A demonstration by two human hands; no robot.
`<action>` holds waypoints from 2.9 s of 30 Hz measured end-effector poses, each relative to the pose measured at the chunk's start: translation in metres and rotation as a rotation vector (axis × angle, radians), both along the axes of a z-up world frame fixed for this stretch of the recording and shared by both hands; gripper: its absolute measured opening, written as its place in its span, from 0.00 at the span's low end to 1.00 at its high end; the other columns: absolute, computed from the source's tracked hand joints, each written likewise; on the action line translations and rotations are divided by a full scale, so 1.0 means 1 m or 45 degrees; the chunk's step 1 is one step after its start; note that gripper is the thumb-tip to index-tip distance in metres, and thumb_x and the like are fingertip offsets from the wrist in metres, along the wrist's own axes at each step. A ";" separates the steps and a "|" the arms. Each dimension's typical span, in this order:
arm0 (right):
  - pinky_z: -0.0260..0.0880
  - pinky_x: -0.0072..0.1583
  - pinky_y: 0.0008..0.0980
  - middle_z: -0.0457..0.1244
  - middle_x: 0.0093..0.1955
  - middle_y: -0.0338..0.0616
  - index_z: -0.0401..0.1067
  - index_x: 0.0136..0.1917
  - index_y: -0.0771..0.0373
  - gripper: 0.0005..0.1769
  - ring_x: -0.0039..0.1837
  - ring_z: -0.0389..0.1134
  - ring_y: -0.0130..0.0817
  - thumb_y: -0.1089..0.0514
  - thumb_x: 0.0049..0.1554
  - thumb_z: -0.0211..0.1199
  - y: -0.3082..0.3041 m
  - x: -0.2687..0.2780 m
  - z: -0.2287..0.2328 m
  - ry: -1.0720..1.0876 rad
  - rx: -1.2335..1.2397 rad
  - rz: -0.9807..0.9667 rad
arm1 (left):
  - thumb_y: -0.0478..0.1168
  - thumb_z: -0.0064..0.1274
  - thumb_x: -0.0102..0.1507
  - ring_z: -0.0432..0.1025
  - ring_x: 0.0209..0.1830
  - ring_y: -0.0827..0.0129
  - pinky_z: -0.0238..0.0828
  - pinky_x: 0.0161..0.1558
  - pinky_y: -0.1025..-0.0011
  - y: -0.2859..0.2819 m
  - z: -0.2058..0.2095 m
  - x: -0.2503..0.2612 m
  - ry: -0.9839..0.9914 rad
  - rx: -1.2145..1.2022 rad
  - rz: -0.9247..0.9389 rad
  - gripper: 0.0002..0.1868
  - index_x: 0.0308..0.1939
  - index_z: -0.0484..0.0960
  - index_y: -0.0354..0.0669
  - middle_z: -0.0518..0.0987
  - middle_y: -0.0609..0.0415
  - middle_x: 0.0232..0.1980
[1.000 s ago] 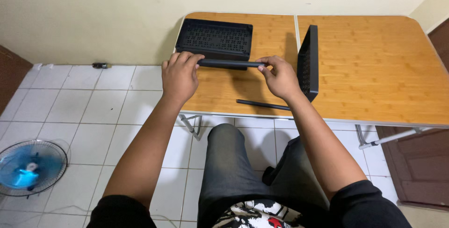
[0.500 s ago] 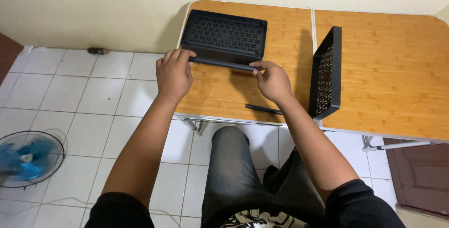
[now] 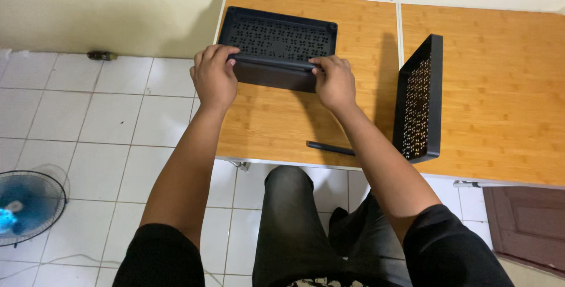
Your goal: The person inserts black plastic rods into slots on a perforated tray to form a frame, then places a second tray on top. The person repeats this process with additional trays, stacking them on a wooden table.
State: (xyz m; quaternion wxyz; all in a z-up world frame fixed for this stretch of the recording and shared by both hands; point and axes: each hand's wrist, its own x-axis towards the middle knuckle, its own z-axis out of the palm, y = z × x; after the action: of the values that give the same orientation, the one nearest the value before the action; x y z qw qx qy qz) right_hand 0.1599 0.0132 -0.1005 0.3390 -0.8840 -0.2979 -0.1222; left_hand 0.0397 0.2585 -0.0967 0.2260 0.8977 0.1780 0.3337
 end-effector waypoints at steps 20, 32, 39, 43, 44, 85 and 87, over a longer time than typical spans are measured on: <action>0.71 0.52 0.45 0.67 0.54 0.44 0.80 0.58 0.60 0.14 0.56 0.65 0.47 0.59 0.60 0.62 0.015 0.009 -0.012 -0.208 -0.282 -0.108 | 0.28 0.47 0.63 0.62 0.68 0.51 0.61 0.62 0.53 0.021 -0.030 0.040 0.271 -0.051 -0.077 0.23 0.57 0.84 0.54 0.73 0.58 0.71; 0.66 0.66 0.44 0.67 0.63 0.49 0.78 0.61 0.62 0.16 0.65 0.64 0.51 0.58 0.60 0.62 0.000 0.014 -0.002 0.000 -0.070 0.059 | 0.36 0.51 0.66 0.61 0.71 0.51 0.60 0.68 0.53 0.032 -0.024 0.030 0.232 -0.187 -0.084 0.18 0.58 0.84 0.57 0.73 0.59 0.73; 0.61 0.70 0.45 0.65 0.68 0.51 0.76 0.64 0.60 0.21 0.72 0.60 0.52 0.55 0.58 0.65 -0.027 0.012 0.029 0.040 -0.053 0.008 | 0.44 0.56 0.65 0.56 0.75 0.51 0.52 0.68 0.44 0.015 0.011 0.022 0.264 -0.176 -0.043 0.19 0.61 0.82 0.59 0.70 0.59 0.74; 0.60 0.71 0.47 0.64 0.69 0.53 0.76 0.64 0.61 0.21 0.73 0.59 0.52 0.54 0.59 0.67 -0.051 0.010 0.053 -0.030 -0.085 -0.028 | 0.45 0.57 0.65 0.56 0.75 0.51 0.52 0.69 0.44 -0.002 0.028 0.022 0.233 -0.140 -0.072 0.19 0.61 0.82 0.60 0.69 0.60 0.75; 0.59 0.70 0.47 0.64 0.69 0.53 0.76 0.64 0.60 0.21 0.73 0.59 0.52 0.53 0.58 0.67 -0.057 0.009 0.059 -0.053 -0.088 -0.038 | 0.45 0.57 0.65 0.56 0.75 0.51 0.52 0.69 0.44 -0.007 0.032 0.021 0.214 -0.132 -0.086 0.19 0.61 0.82 0.59 0.69 0.59 0.75; 0.67 0.62 0.42 0.65 0.61 0.64 0.51 0.79 0.64 0.59 0.62 0.67 0.53 0.53 0.41 0.79 -0.260 -0.095 -0.050 0.501 0.069 -0.163 | 0.45 0.56 0.62 0.63 0.71 0.57 0.52 0.69 0.49 -0.296 -0.077 -0.009 0.447 0.013 -0.788 0.17 0.55 0.84 0.56 0.75 0.59 0.68; 0.72 0.61 0.43 0.70 0.53 0.64 0.52 0.84 0.59 0.52 0.55 0.73 0.51 0.49 0.53 0.72 -0.252 -0.099 -0.051 0.689 -0.027 -0.369 | 0.44 0.56 0.62 0.65 0.68 0.57 0.54 0.67 0.51 -0.298 -0.083 -0.013 0.522 -0.057 -0.776 0.17 0.55 0.84 0.55 0.76 0.60 0.66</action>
State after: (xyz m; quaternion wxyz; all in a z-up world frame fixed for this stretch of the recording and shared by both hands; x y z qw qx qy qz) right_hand 0.0610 -0.2389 -0.1516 0.3756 -0.9213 -0.0690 0.0736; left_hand 0.0265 -0.0395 -0.1801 0.2944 0.9525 -0.0486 0.0605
